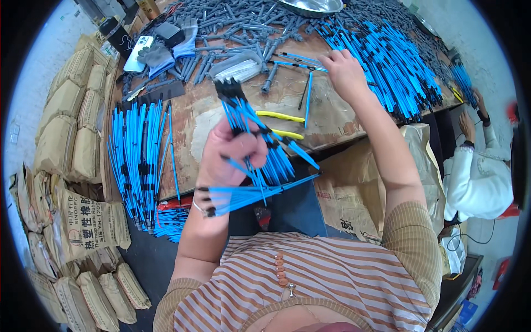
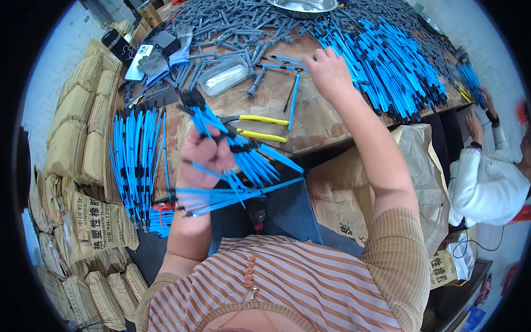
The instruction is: The worker is assembling writing pens by attaching tips to barrels and organizing them into rows for further processing.
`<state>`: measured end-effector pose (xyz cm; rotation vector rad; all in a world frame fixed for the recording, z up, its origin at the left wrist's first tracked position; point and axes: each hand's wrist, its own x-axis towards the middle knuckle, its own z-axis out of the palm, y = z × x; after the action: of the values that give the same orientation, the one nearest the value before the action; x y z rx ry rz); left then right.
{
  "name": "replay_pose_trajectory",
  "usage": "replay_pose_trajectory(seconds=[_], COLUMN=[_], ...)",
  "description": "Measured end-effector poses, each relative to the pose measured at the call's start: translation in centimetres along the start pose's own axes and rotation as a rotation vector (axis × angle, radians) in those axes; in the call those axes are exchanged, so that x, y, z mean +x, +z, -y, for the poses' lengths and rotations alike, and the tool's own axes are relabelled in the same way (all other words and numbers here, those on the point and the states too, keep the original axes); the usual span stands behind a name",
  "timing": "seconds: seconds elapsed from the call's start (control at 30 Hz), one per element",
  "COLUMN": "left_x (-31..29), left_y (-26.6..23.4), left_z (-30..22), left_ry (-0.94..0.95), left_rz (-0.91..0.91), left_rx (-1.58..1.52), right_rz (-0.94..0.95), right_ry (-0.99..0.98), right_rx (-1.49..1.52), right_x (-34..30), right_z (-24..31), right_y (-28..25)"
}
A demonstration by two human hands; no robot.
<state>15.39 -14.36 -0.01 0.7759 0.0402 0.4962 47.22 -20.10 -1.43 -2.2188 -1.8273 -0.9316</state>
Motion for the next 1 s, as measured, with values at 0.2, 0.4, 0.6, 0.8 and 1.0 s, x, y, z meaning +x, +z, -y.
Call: replay_pose_trajectory(seconds=[0.2,0.4,0.6,0.8,1.0], left_x=[-2.2,0.3,-0.4,-2.3,-5.4], left_y=[4.3,-2.6,-1.8,1.0,2.8], left_z=[0.8,0.4,0.2,1.8,1.1], left_ry=[0.144,0.059,0.092,0.157,0.199], left_rz=[-0.261,-0.184,-0.165,-0.094,0.000], left_rx=[0.293,-0.053,-0.085,0.007,-0.005], right_rz=[0.030,-0.197,0.450,0.354,0.210], right_ry=[-0.145,0.267,0.409,0.327,0.492], right_rx=[-0.179,0.457,1.540,1.082,1.309], right_x=[0.5,3.3,-2.7,-8.4,-10.5], right_z=[-0.4,-0.4,7.7,14.4,18.0], right_y=[5.5,-6.1,-17.3,-16.7,-17.9])
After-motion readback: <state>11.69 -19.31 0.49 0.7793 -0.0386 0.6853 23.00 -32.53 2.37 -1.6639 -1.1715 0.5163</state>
